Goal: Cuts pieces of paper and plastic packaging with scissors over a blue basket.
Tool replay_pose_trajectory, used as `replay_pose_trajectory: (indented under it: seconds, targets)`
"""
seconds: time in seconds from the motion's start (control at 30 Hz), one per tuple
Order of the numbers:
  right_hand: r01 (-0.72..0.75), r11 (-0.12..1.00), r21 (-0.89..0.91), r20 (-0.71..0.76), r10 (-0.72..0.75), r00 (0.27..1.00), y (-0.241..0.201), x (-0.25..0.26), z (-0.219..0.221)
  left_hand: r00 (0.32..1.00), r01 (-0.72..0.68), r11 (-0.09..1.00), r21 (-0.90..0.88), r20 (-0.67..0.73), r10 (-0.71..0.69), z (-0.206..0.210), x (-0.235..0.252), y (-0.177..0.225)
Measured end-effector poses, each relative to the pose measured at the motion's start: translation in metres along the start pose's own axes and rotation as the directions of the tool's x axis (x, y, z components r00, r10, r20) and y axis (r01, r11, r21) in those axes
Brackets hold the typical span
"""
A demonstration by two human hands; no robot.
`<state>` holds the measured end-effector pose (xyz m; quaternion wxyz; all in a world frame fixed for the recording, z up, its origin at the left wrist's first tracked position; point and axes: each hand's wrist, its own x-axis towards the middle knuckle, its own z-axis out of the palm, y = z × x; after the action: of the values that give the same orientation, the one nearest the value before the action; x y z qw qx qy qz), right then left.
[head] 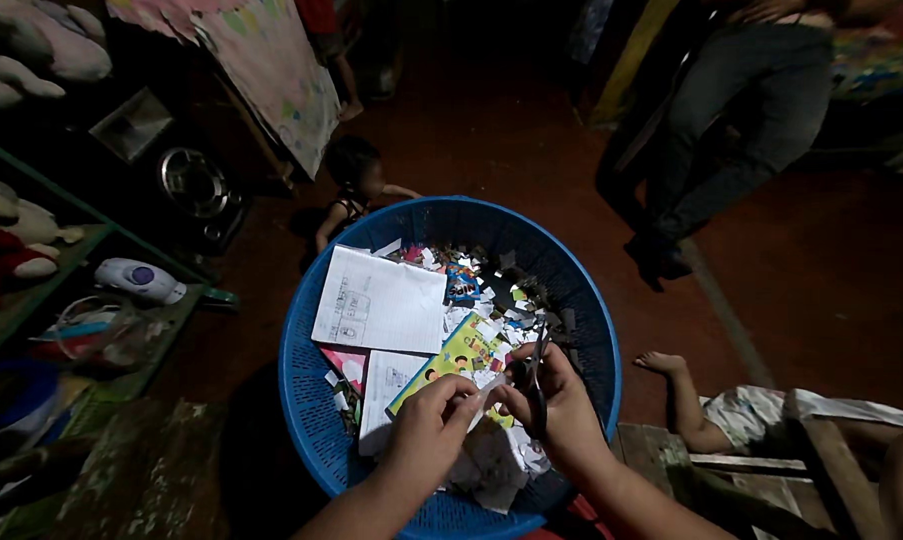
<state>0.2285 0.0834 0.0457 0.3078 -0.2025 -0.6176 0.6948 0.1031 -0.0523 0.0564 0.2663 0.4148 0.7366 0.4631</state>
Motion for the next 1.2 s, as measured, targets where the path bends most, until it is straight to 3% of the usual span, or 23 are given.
replay_pose_trajectory:
  seconds: [0.1,0.23,0.4,0.5,0.6,0.7,0.83,1.03,1.2]
  targets:
    - [0.013,1.000,-0.003,0.001,-0.013,1.000,0.001,0.000,0.001,0.999,0.008,0.999,-0.048,0.034,-0.006,-0.001,0.000,-0.001]
    - [0.017,1.000,-0.011,-0.027,-0.018,0.999,0.001,0.001,0.001,0.984,0.145,0.983,-0.114,0.120,-0.131,-0.006,0.002,0.010]
    - [-0.030,0.997,-0.069,-0.028,0.029,0.999,-0.001,0.004,-0.001,0.996,0.079,0.996,-0.038,-0.033,-0.080,-0.010,0.003,0.004]
    - [-0.043,0.979,-0.198,0.129,0.070,0.989,0.002,0.005,-0.008,0.988,0.023,0.997,-0.073,-0.150,-0.034,-0.014,0.005,-0.002]
    - [-0.020,0.931,-0.365,0.380,0.168,0.910,0.005,0.003,-0.013,0.980,0.015,0.990,-0.140,-0.196,-0.043,-0.021,0.008,-0.004]
    - [0.037,0.888,-0.459,0.482,0.214,0.850,0.003,0.002,-0.009,0.980,0.015,0.966,-0.257,-0.188,-0.065,-0.024,0.010,-0.004]
    - [0.034,0.895,-0.444,0.508,0.221,0.832,0.003,0.003,-0.009,0.985,0.043,0.937,-0.346,-0.143,-0.098,-0.023,0.009,-0.006]
    - [0.035,0.940,-0.340,0.478,0.140,0.867,0.008,0.000,-0.009,0.986,0.024,0.973,-0.229,-0.155,-0.060,-0.019,0.008,-0.006]
    - [-0.025,0.937,-0.349,0.431,0.184,0.883,0.006,0.000,-0.010,0.984,0.029,0.980,-0.197,-0.167,-0.062,-0.018,0.008,-0.005]
